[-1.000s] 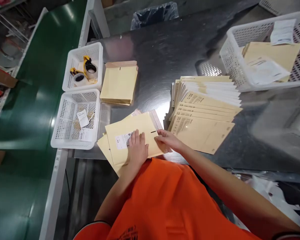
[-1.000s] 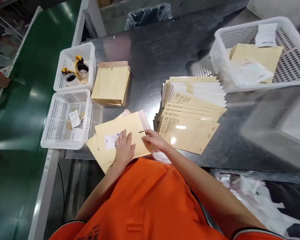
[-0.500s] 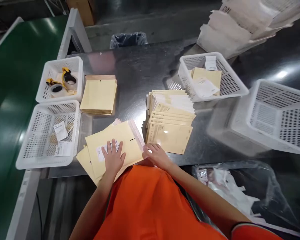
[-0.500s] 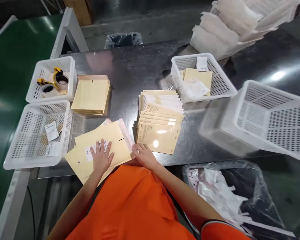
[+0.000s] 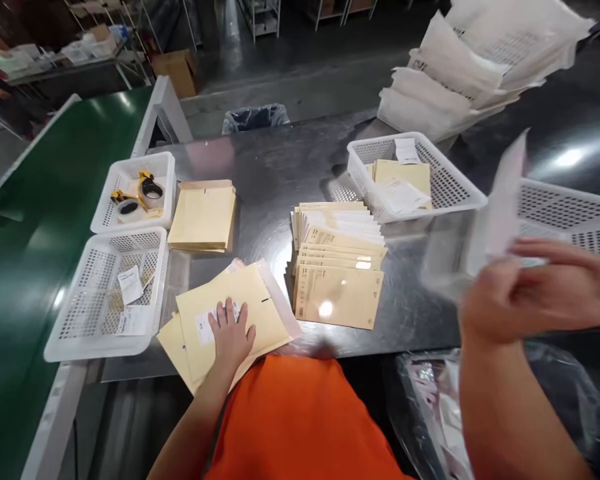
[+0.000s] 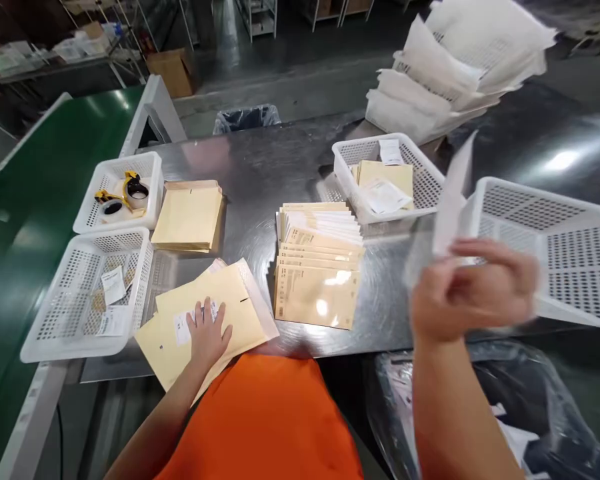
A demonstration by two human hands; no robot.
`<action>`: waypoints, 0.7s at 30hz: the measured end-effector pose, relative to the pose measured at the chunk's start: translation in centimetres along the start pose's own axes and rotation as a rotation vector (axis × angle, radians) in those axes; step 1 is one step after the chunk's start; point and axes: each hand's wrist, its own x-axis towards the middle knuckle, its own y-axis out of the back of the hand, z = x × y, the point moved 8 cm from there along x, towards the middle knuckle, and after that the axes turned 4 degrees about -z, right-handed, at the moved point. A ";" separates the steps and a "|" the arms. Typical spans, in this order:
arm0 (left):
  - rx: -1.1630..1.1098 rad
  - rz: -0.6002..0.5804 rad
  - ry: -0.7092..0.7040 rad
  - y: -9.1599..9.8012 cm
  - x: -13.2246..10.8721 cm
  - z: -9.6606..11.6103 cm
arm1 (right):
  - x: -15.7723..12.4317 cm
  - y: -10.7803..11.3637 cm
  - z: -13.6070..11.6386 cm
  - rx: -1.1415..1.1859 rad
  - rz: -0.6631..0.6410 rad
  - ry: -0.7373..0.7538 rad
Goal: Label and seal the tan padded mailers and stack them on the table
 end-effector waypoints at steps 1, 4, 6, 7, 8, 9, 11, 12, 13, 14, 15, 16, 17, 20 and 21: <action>0.001 0.000 -0.036 0.0 0.4 0.5 | -0.8 -0.8 -1.1 -0.122 0.016 0.122; -0.007 -0.008 -0.150 -0.6 1.3 1.8 | -5.3 -11.0 0.2 -0.350 -0.410 0.174; -0.009 -0.003 -0.170 -1.2 1.6 2.0 | -8.8 -17.5 3.3 -0.374 -0.650 0.056; -0.005 0.004 -0.171 -1.4 1.7 2.0 | -10.4 -19.9 4.8 -0.375 -0.742 0.001; 0.003 0.011 -0.176 -1.6 1.7 2.0 | -11.7 -21.7 6.1 -0.390 -0.810 -0.033; 0.010 0.016 -0.179 -1.7 1.7 2.0 | -12.6 -22.9 7.1 -0.406 -0.858 -0.055; 0.024 0.018 -0.178 -1.8 1.6 2.0 | -13.3 -23.8 7.9 -0.435 -0.884 -0.047; 0.028 0.017 -0.174 -1.8 1.5 2.0 | -13.3 -23.9 7.9 -0.439 -0.891 -0.035; 0.030 0.018 -0.172 -1.8 1.5 1.9 | -13.3 -24.0 7.7 -0.433 -0.905 -0.022; 0.031 0.020 -0.170 -1.8 1.5 2.0 | -13.2 -24.0 7.3 -0.417 -0.921 -0.010; 0.031 0.021 -0.173 -1.8 1.5 2.0 | -13.3 -24.2 6.7 -0.405 -0.938 0.011; 0.030 0.024 -0.177 -1.8 1.5 2.1 | -13.6 -24.4 6.1 -0.409 -0.954 0.049; 0.030 0.028 -0.180 -1.9 1.5 2.1 | -14.2 -24.8 5.4 -0.434 -0.969 0.109; 0.032 0.036 -0.192 -2.5 1.5 2.3 | -17.4 -26.4 4.0 -0.609 -0.983 0.385; 0.037 0.043 -0.195 -2.8 1.5 2.4 | -18.5 -27.1 3.9 -0.661 -0.973 0.479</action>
